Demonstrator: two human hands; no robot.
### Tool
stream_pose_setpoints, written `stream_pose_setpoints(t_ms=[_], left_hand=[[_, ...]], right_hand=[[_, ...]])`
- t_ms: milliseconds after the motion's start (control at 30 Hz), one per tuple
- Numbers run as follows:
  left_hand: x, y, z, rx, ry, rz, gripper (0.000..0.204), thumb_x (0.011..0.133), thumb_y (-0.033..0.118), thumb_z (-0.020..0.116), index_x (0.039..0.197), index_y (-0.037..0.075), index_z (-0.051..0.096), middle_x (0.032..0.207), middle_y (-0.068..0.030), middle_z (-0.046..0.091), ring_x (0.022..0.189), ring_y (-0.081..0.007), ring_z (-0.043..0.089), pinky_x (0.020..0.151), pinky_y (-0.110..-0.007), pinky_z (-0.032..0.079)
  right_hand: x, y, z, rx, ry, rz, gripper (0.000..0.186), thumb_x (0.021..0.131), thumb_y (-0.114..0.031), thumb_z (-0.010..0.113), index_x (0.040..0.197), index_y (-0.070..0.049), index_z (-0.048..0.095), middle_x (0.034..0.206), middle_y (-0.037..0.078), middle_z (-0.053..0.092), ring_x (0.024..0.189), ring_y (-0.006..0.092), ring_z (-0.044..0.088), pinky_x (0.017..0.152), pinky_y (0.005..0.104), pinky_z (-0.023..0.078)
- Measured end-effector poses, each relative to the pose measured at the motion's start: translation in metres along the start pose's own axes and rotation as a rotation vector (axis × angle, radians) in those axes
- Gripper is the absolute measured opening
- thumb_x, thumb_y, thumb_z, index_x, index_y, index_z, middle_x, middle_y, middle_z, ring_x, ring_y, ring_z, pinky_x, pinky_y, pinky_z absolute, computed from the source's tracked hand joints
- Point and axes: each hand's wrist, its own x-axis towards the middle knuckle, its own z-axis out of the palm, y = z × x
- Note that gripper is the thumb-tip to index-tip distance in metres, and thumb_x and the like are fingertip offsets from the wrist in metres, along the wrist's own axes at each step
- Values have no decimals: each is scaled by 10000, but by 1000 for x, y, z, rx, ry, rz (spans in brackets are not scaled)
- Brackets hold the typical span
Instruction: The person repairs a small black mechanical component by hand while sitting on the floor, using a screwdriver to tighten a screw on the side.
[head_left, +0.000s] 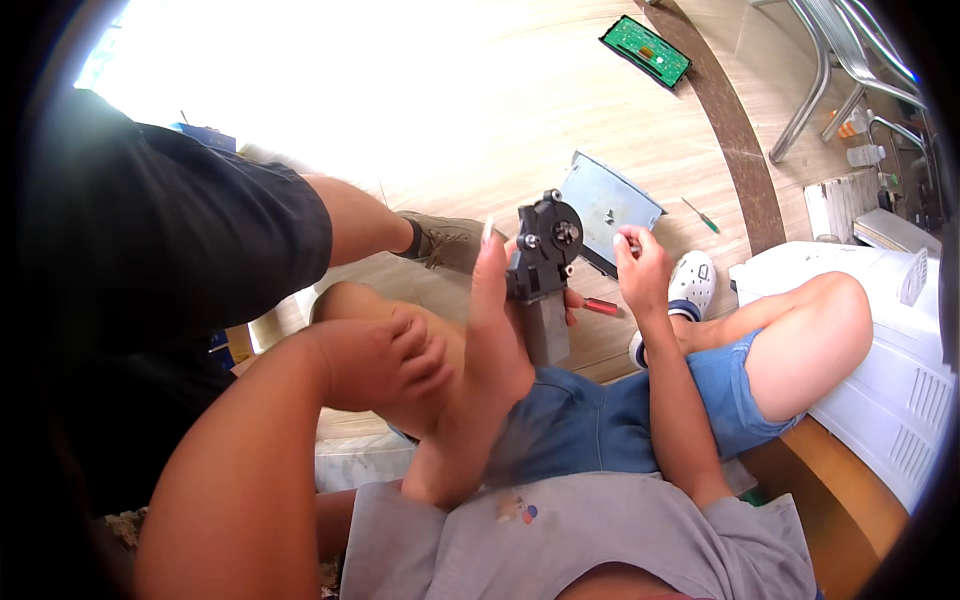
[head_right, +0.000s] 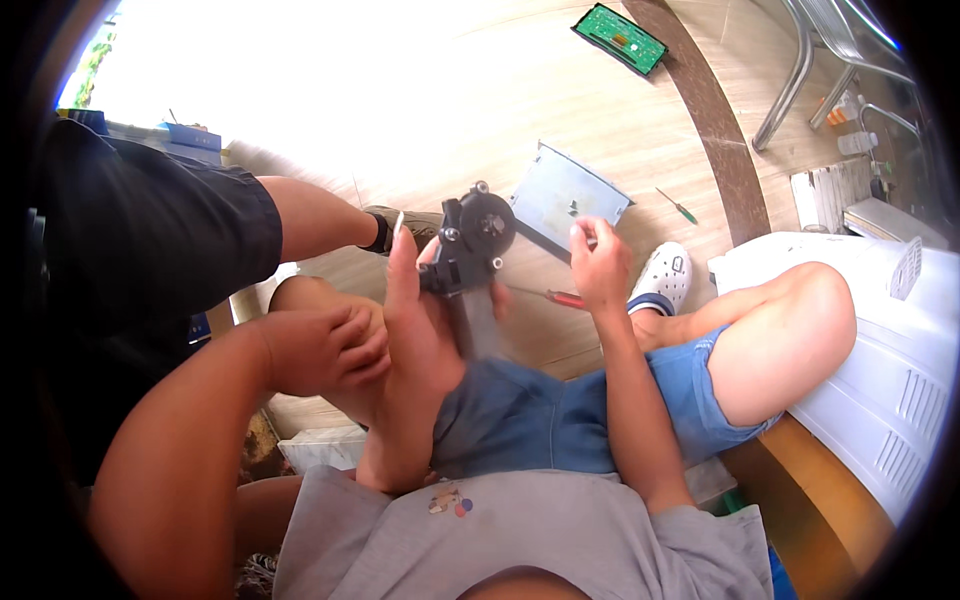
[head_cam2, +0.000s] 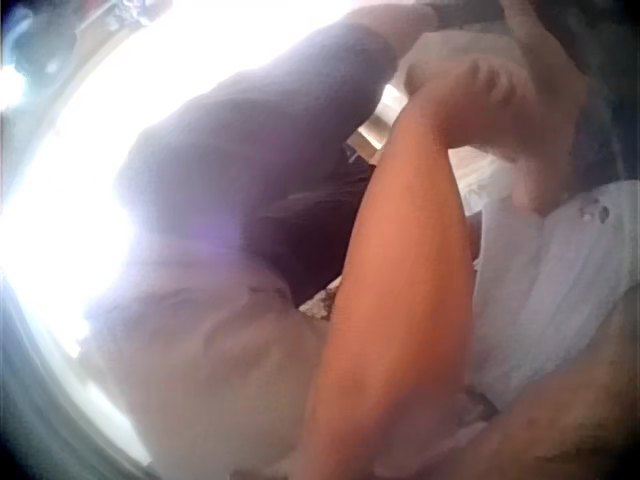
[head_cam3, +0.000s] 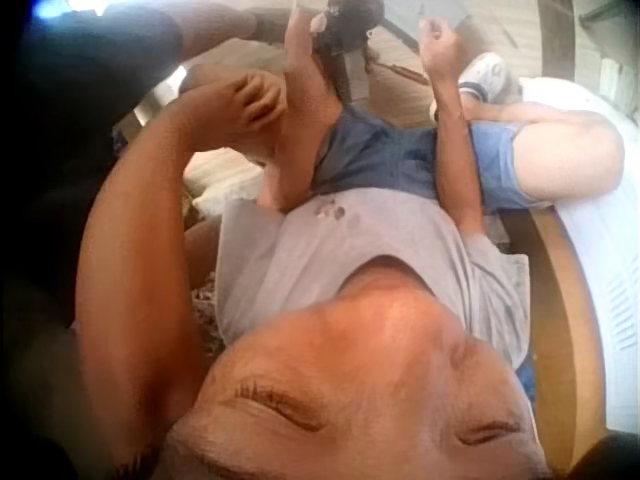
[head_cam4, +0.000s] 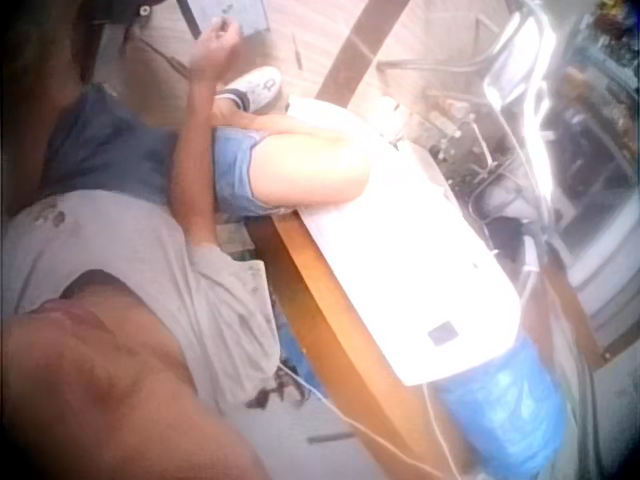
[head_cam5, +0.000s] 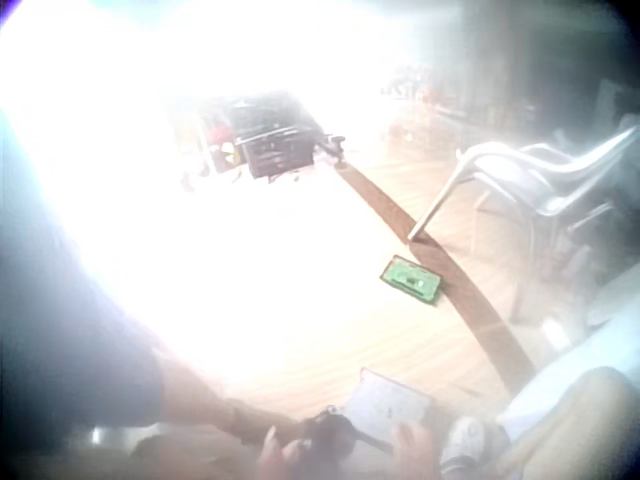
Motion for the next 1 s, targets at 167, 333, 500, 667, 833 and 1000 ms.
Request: stream_pose_setpoints(t_ms=[167, 333, 500, 667, 833, 1000], left_hand=[[-9, 17, 9, -42, -4, 56, 662, 981, 656, 396, 1204, 50, 538, 911, -96, 649, 747, -206, 660, 645, -345, 532], [-1, 11, 9, -29, -83, -25, 668, 986, 659, 377, 1215, 54, 543, 959, -91, 642, 732, -198, 654, 639, -331, 534], [1, 5, 18, -17, -77, -99, 655, 992, 658, 358, 1173, 62, 559, 889, -73, 626, 718, -182, 644, 631, -324, 530], [2, 4, 15, 5, -101, -56, 649, 990, 660, 359, 1155, 67, 568, 906, -69, 626, 722, -179, 637, 625, -328, 527], [6, 3, 15, 48, -49, -17, 649, 983, 668, 368, 1130, 71, 575, 880, -65, 626, 721, -181, 634, 618, -331, 525], [13, -2, 13, 75, -24, -34, 657, 974, 680, 376, 1114, 72, 585, 872, -58, 623, 698, -186, 635, 602, -336, 523]], right_hand=[[18, -1, 19, -185, -13, -40, 306, 894, -196, 696, 1142, -20, 654, 1077, 181, 668, 1020, 322, 654, 861, 412, 520], [29, 29, 39, -191, 79, -2, 259, 884, -190, 705, 1097, -48, 663, 1035, 176, 665, 981, 333, 655, 855, 422, 517], [32, 37, 38, -223, 14, 52, 227, 880, -194, 702, 1046, -45, 664, 1026, 171, 660, 967, 343, 652, 853, 437, 516], [29, 32, 39, -230, 19, 26, 253, 880, -220, 701, 1072, -60, 660, 1035, 156, 658, 984, 347, 649, 863, 437, 518], [30, 32, 44, -275, 63, 11, 256, 860, -257, 730, 1023, -69, 671, 992, 123, 661, 920, 320, 652, 803, 444, 527], [30, 30, 44, -258, 92, -4, 215, 878, -238, 700, 989, -59, 655, 994, 150, 654, 931, 338, 648, 811, 448, 525]])
